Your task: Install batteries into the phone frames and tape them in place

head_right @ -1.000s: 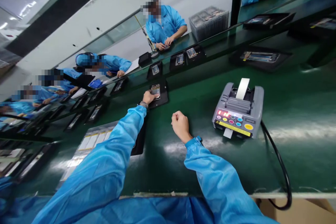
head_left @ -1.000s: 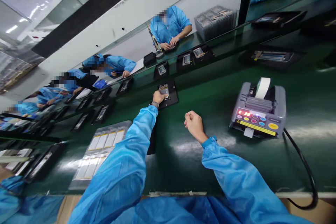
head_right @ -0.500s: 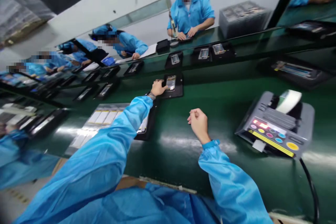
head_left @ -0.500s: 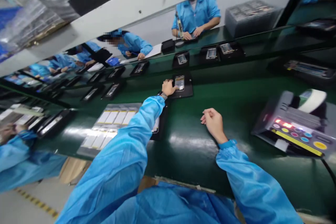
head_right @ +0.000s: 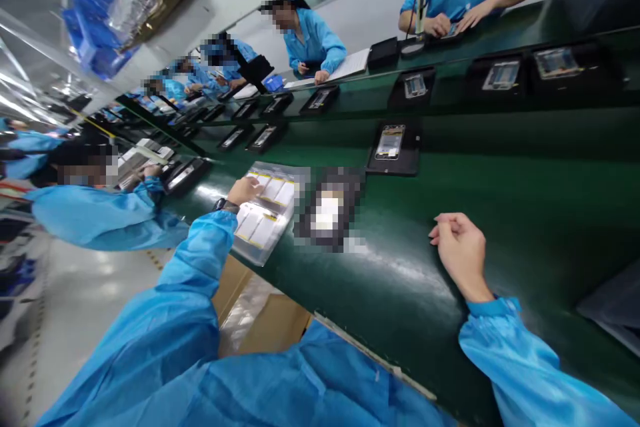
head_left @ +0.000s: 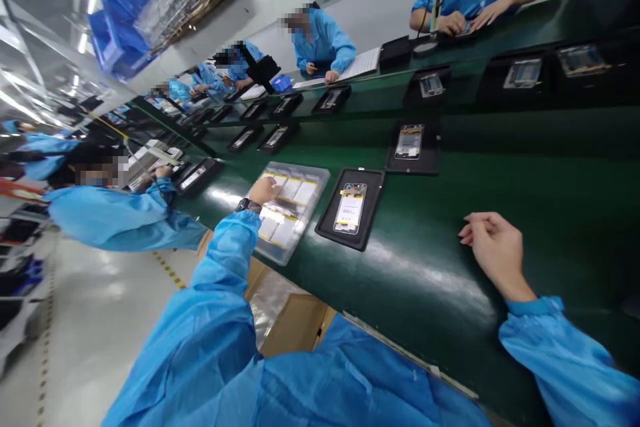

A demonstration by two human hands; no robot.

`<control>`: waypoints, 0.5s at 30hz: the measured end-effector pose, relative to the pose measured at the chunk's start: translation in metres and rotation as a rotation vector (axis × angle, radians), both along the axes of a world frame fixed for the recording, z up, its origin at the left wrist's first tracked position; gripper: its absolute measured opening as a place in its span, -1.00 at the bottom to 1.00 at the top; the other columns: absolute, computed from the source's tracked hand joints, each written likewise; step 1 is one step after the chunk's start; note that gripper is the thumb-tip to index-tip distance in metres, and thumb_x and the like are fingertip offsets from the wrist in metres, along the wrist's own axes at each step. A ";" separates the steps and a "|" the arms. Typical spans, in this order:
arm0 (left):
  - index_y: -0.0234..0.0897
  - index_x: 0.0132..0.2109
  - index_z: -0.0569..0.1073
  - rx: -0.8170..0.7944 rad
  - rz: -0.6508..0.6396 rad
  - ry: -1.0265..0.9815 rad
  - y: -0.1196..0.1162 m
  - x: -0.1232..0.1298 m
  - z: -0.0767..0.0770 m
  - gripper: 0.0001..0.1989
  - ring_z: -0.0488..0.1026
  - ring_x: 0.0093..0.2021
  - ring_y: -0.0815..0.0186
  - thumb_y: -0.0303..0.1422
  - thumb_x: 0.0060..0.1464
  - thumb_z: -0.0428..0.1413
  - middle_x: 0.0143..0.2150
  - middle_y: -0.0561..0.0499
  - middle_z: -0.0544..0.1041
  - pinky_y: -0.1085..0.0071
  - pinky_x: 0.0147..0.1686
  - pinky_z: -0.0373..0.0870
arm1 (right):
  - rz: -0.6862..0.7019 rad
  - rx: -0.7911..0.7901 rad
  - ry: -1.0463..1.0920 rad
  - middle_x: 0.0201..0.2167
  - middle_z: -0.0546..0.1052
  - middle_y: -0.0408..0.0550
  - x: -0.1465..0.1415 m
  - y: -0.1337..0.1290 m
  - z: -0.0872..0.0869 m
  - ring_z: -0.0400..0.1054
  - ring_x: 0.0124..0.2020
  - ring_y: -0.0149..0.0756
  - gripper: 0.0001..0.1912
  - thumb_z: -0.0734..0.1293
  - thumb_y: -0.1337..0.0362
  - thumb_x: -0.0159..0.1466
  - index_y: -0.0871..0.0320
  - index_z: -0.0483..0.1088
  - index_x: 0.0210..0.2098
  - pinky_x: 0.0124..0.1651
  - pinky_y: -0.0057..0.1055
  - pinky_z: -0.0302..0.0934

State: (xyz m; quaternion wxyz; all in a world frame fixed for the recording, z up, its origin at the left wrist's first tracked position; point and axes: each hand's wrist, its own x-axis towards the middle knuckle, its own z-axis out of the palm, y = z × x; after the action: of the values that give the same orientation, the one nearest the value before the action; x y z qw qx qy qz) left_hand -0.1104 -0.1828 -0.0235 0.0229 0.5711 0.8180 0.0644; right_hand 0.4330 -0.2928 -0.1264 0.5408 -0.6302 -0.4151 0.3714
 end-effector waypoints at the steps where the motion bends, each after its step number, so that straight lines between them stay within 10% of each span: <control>1: -0.36 -0.30 0.58 -0.011 0.022 0.003 -0.005 -0.006 -0.003 -0.86 0.58 0.00 -0.08 -0.37 -0.02 0.27 -0.18 -0.31 0.65 0.25 0.06 0.43 | 0.000 -0.001 -0.006 -0.59 0.50 -0.06 0.000 0.000 0.000 0.37 -0.63 -0.32 -0.77 0.39 0.06 0.19 0.11 0.46 -0.37 -0.57 -0.44 0.26; 10: -0.29 -0.50 0.38 -0.020 0.191 -0.101 0.020 0.007 0.000 -0.65 0.50 0.14 -0.28 -0.17 -0.02 0.31 -0.27 -0.36 0.59 -0.05 0.15 0.37 | 0.033 0.002 0.092 -0.57 0.52 -0.06 0.007 -0.002 0.004 0.40 -0.61 -0.32 -0.74 0.40 0.06 0.14 0.12 0.45 -0.35 -0.54 -0.43 0.29; 15: -0.22 -0.59 0.18 0.031 0.079 -0.347 0.030 0.042 0.017 -0.59 0.49 0.11 -0.32 -0.28 -0.07 0.28 -0.59 -0.11 0.39 -0.15 0.04 0.44 | 0.090 0.005 0.139 -0.60 0.49 -0.11 0.000 -0.005 0.012 0.36 -0.63 -0.33 -0.78 0.33 0.10 0.12 0.11 0.38 -0.36 -0.53 -0.42 0.28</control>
State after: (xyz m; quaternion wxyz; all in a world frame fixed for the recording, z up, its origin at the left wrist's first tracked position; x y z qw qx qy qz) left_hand -0.0689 -0.1527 -0.0069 0.1522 0.5192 0.8224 0.1756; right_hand 0.4331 -0.2983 -0.1142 0.5524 -0.5825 -0.4055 0.4372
